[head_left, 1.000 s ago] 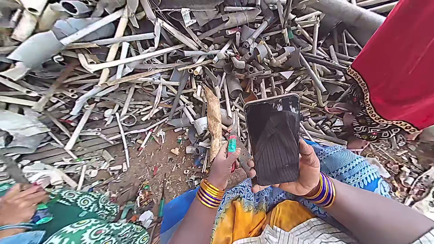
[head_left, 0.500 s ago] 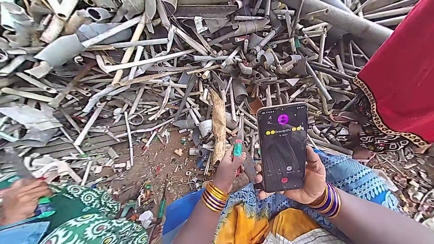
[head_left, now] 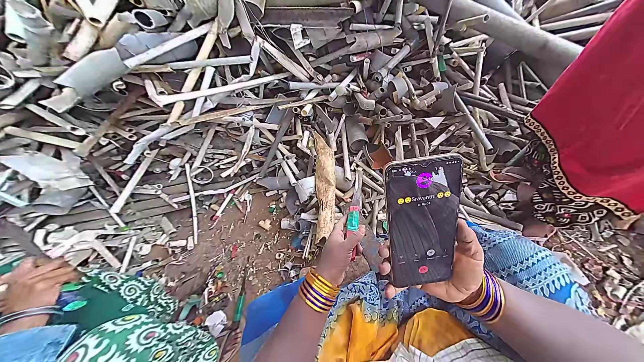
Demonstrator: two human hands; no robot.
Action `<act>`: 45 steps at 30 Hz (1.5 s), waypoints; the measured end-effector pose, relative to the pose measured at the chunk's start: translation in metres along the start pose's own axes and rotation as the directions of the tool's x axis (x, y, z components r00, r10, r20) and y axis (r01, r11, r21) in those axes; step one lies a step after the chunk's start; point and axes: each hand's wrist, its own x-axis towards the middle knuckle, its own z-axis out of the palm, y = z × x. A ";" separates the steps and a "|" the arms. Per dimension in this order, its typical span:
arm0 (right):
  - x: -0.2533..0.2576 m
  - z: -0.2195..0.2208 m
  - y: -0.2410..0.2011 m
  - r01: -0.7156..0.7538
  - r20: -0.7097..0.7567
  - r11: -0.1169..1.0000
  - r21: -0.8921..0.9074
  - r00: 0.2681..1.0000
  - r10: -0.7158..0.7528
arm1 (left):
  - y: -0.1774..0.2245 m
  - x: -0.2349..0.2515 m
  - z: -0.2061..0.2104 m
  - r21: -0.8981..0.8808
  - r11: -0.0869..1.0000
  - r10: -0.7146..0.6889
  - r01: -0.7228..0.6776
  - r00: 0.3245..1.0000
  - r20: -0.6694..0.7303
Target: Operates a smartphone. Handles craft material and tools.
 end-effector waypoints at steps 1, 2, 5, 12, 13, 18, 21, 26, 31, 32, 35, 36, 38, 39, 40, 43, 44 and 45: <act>0.000 0.000 0.000 -0.003 0.001 1.000 0.000 1.000 0.003 | 0.000 0.000 0.000 -0.004 1.000 0.000 0.000 1.000 0.000; 0.000 0.000 0.000 -0.006 0.003 1.000 0.000 1.000 0.006 | 0.000 0.000 0.000 -0.009 1.000 0.001 -0.001 1.000 -0.001; 0.000 0.000 -0.001 -0.007 0.009 1.000 0.008 1.000 0.007 | -0.001 0.000 0.000 -0.011 1.000 0.007 -0.007 1.000 0.005; 0.000 0.001 -0.002 -0.001 0.018 1.000 0.020 1.000 0.000 | -0.002 0.002 0.000 -0.012 1.000 0.020 -0.020 1.000 0.016; 0.000 0.001 -0.003 -0.005 0.016 1.000 0.019 1.000 0.005 | -0.003 0.002 0.000 -0.012 1.000 0.023 -0.023 1.000 0.017; 0.000 0.000 -0.002 -0.002 0.003 1.000 0.023 1.000 0.002 | -0.001 0.000 0.001 -0.017 1.000 0.016 -0.016 1.000 0.014; 0.000 -0.001 -0.002 0.001 -0.016 1.000 0.022 1.000 0.000 | -0.001 0.000 0.001 -0.023 1.000 0.010 -0.010 1.000 0.016; 0.001 -0.005 -0.003 0.007 -0.028 1.000 0.018 1.000 -0.006 | -0.003 0.002 -0.001 -0.006 1.000 0.014 -0.014 1.000 0.021; 0.001 -0.005 -0.003 0.016 -0.060 1.000 0.012 0.998 -0.016 | -0.002 0.001 -0.001 0.012 1.000 0.011 -0.011 1.000 0.013; 0.001 -0.005 -0.003 0.016 -0.059 1.000 0.011 0.998 -0.015 | -0.002 0.001 -0.001 0.015 1.000 0.010 -0.010 1.000 0.013; 0.000 -0.007 -0.003 0.017 -0.055 1.000 0.017 0.998 -0.016 | -0.002 0.001 -0.001 0.008 1.000 0.015 -0.015 1.000 0.014; 0.000 -0.007 -0.002 0.018 -0.058 1.000 0.018 0.998 -0.017 | -0.002 0.001 -0.001 0.005 1.000 0.019 -0.019 1.000 0.015; 0.000 -0.007 -0.002 0.021 -0.057 1.000 0.016 0.998 -0.020 | -0.002 0.000 -0.001 0.005 1.000 0.023 -0.023 1.000 0.016; 0.001 -0.007 -0.002 0.024 -0.054 1.000 0.019 0.998 -0.023 | -0.002 0.001 -0.001 0.003 1.000 0.022 -0.022 1.000 0.016; 0.001 -0.007 -0.002 0.027 -0.053 1.000 0.016 0.998 -0.026 | -0.003 0.001 -0.001 0.002 1.000 0.021 -0.021 1.000 0.014; 0.002 -0.005 -0.002 0.032 -0.069 0.999 0.000 0.997 -0.032 | -0.002 0.000 0.000 0.003 1.000 0.017 -0.017 1.000 0.008; 0.002 -0.005 -0.002 0.032 -0.068 0.999 -0.001 0.997 -0.032 | -0.002 0.000 0.000 0.004 1.000 0.015 -0.015 1.000 0.009; 0.002 -0.005 -0.002 0.031 -0.063 1.000 0.004 0.998 -0.031 | -0.003 0.000 0.000 0.006 1.000 0.014 -0.014 1.000 0.009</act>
